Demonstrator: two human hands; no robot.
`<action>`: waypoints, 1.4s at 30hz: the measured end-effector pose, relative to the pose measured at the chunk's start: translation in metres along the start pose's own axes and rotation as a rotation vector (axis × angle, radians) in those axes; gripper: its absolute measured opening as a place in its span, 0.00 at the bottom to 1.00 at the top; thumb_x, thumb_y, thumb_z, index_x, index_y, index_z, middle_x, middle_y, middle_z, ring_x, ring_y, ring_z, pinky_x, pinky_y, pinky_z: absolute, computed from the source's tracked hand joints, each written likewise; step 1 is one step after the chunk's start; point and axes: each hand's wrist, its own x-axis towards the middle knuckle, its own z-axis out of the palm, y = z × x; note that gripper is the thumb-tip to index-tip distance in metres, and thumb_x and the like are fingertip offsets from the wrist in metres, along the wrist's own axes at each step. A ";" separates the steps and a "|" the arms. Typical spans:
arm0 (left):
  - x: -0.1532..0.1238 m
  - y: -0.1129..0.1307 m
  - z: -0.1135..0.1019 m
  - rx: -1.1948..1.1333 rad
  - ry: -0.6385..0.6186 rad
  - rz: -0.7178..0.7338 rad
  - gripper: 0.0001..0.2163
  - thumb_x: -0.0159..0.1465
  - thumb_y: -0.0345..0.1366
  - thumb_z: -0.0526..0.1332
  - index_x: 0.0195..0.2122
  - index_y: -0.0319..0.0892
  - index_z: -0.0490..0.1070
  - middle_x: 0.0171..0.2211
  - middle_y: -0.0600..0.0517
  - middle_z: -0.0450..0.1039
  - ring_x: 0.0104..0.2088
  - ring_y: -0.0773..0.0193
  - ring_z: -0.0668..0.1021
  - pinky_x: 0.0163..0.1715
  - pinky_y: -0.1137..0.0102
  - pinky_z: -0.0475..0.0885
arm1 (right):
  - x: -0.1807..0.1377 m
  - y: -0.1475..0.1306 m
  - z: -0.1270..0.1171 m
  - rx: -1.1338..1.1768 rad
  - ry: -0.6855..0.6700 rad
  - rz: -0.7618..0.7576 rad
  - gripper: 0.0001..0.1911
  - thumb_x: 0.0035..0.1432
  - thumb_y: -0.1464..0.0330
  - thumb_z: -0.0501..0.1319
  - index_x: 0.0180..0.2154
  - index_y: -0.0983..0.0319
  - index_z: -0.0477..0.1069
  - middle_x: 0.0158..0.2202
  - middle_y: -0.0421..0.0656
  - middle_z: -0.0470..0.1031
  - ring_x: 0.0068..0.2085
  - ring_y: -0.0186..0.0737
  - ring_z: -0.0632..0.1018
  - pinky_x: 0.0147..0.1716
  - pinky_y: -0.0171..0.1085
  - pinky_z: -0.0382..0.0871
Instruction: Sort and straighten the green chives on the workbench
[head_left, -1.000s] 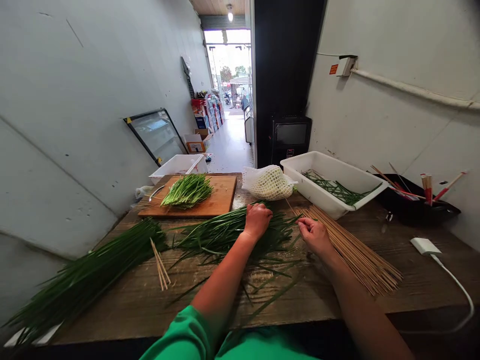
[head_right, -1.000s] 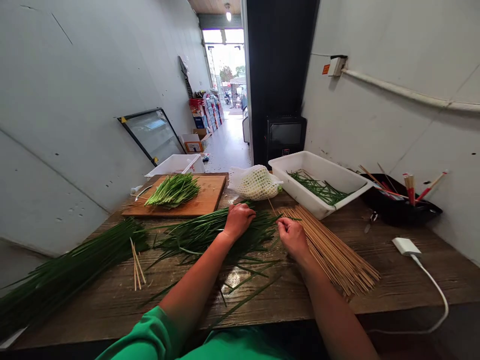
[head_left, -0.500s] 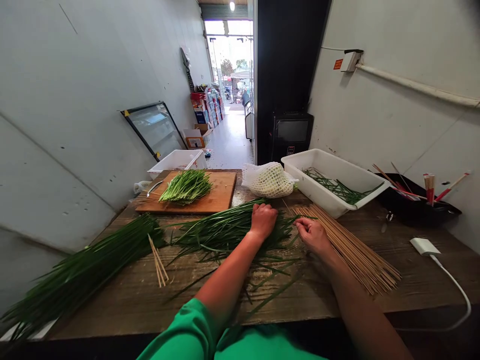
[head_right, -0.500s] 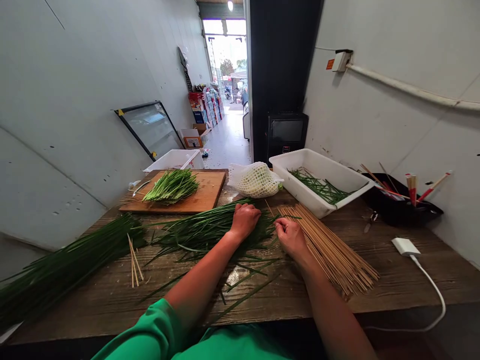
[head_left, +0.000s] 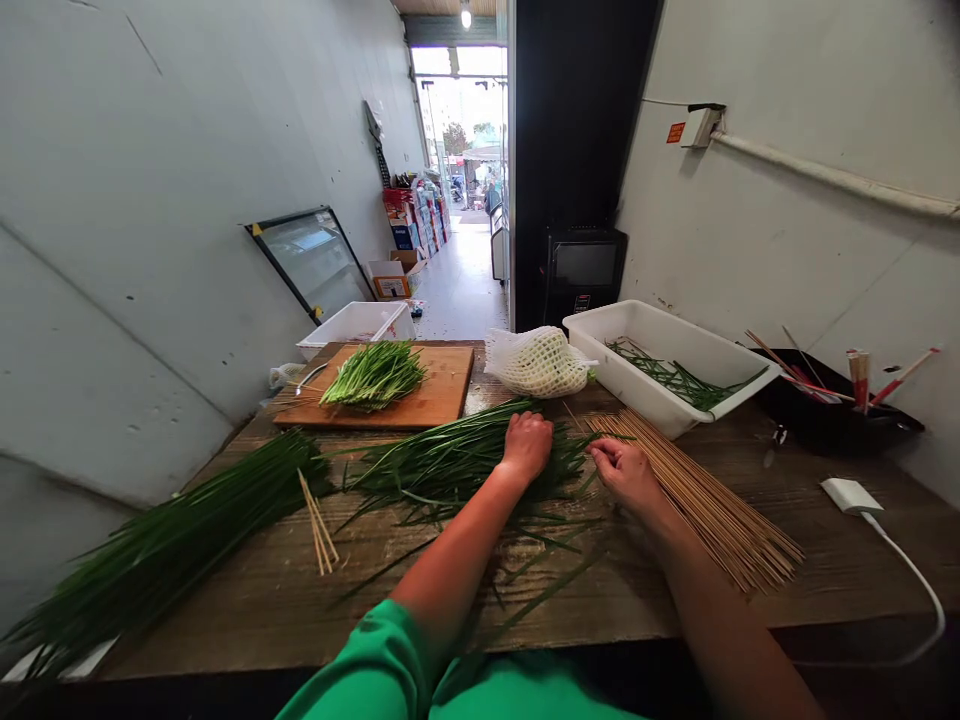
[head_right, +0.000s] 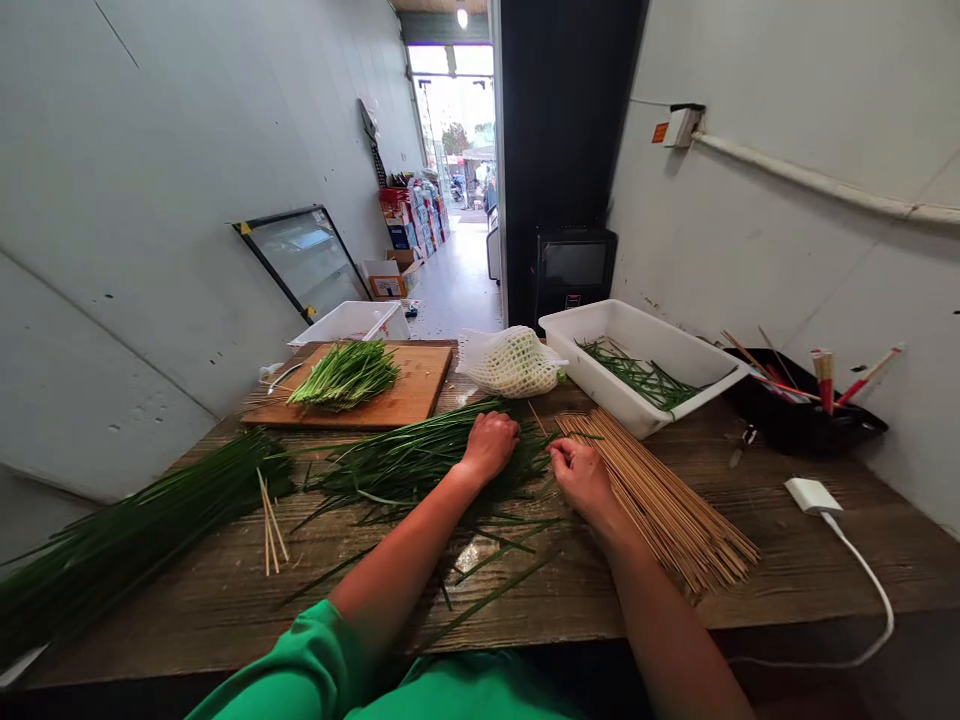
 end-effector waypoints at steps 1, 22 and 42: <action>0.000 0.001 -0.001 0.011 -0.004 -0.002 0.09 0.62 0.29 0.55 0.35 0.38 0.76 0.37 0.42 0.74 0.44 0.54 0.72 0.44 0.62 0.62 | 0.000 0.000 0.000 -0.001 -0.003 0.001 0.16 0.54 0.62 0.52 0.33 0.63 0.75 0.29 0.45 0.78 0.25 0.38 0.74 0.24 0.34 0.64; 0.008 -0.019 -0.002 -0.721 0.194 -0.311 0.09 0.54 0.30 0.59 0.34 0.39 0.78 0.30 0.52 0.78 0.31 0.67 0.76 0.34 0.73 0.69 | -0.001 -0.005 -0.001 0.019 0.003 -0.044 0.16 0.54 0.63 0.52 0.33 0.63 0.75 0.31 0.45 0.79 0.27 0.37 0.76 0.26 0.33 0.66; 0.000 -0.015 -0.002 -0.119 0.046 -0.044 0.06 0.57 0.36 0.63 0.33 0.44 0.79 0.36 0.45 0.75 0.45 0.53 0.71 0.46 0.59 0.60 | -0.002 -0.009 -0.006 0.049 0.007 -0.016 0.17 0.53 0.61 0.51 0.33 0.63 0.75 0.27 0.45 0.77 0.23 0.36 0.73 0.21 0.33 0.62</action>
